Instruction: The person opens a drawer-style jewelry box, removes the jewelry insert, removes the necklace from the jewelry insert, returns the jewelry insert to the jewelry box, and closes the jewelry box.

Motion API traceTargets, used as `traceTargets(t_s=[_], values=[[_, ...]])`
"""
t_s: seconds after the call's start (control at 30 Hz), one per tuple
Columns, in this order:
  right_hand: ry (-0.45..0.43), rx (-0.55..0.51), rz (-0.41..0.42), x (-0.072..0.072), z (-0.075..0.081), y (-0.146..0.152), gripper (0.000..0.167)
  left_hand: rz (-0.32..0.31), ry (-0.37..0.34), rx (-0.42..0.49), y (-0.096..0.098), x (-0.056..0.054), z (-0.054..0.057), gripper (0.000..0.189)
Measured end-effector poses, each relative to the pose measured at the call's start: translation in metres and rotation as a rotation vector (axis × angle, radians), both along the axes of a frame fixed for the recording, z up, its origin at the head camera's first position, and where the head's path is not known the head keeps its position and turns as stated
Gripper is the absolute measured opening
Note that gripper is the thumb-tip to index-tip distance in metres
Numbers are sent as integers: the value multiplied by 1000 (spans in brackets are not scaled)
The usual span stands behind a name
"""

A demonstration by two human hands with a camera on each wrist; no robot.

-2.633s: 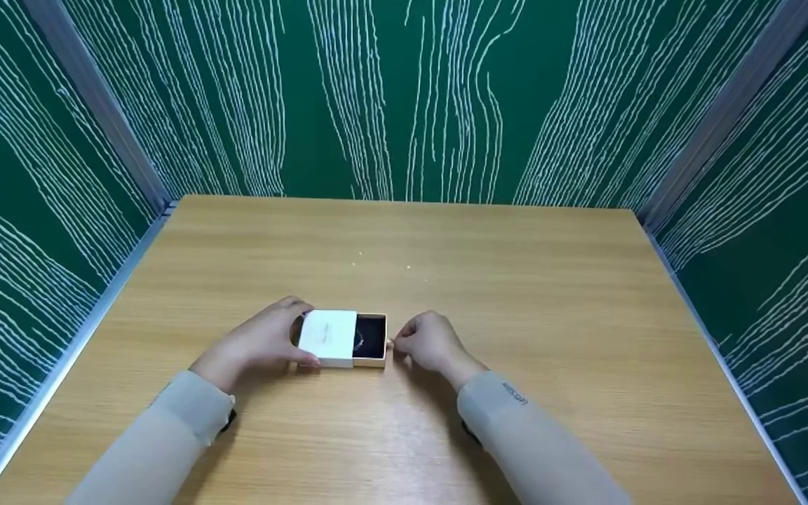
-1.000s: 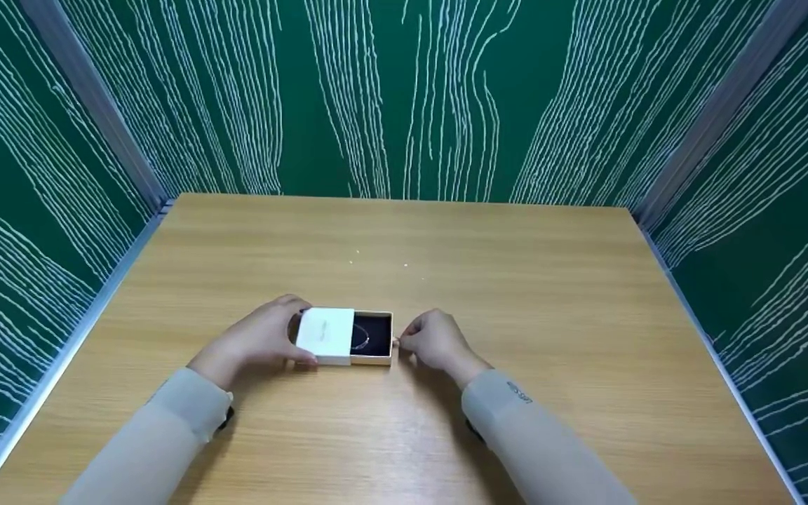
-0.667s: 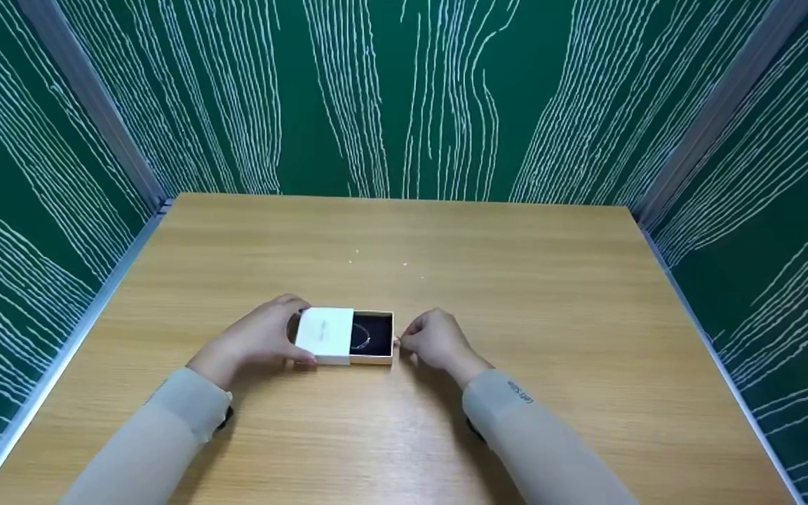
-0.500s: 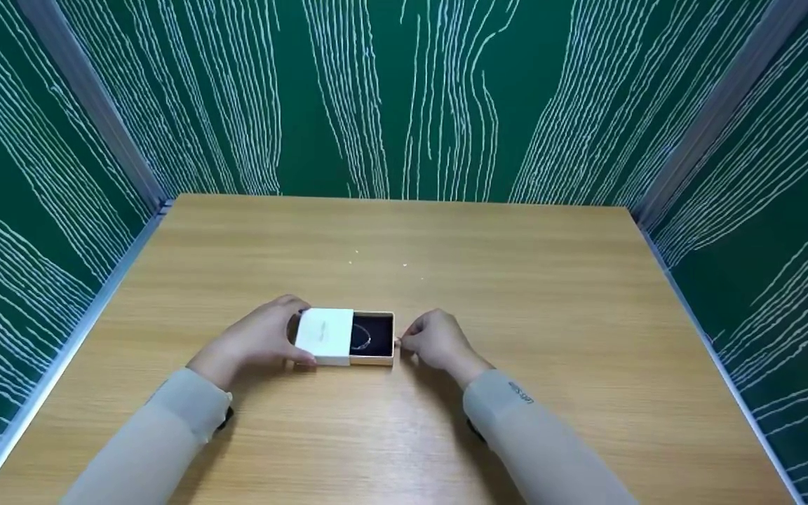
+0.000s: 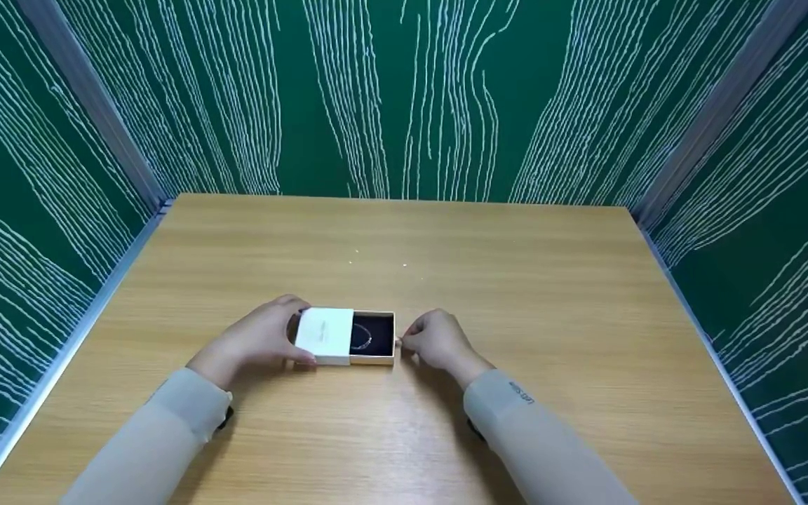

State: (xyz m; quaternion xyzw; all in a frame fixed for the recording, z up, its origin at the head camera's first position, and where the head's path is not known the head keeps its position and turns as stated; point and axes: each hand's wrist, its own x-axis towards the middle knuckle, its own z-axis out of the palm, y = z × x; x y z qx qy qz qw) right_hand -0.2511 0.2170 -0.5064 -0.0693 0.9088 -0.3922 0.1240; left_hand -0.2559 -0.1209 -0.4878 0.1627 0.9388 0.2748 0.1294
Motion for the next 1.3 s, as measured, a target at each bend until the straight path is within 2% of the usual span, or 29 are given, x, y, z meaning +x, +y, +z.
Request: traceTargets(t_s=[0.33, 0.63, 0.87, 1.1, 1.3], values=[[14, 4, -1, 0, -1, 1, 13, 19, -31, 2, 1, -1, 1, 102], [-5, 1, -6, 1, 0, 2, 13, 17, -24, -4, 0, -1, 2, 103], [21, -26, 12, 1, -2, 2, 15, -26, 20, -16, 0, 0, 1, 101], [24, -27, -6, 0, -3, 3, 13, 8, -6, -18, 1, 1, 2, 103], [7, -29, -24, 0, -4, 6, 12, 13, -9, -27, 2, 1, 2, 105]])
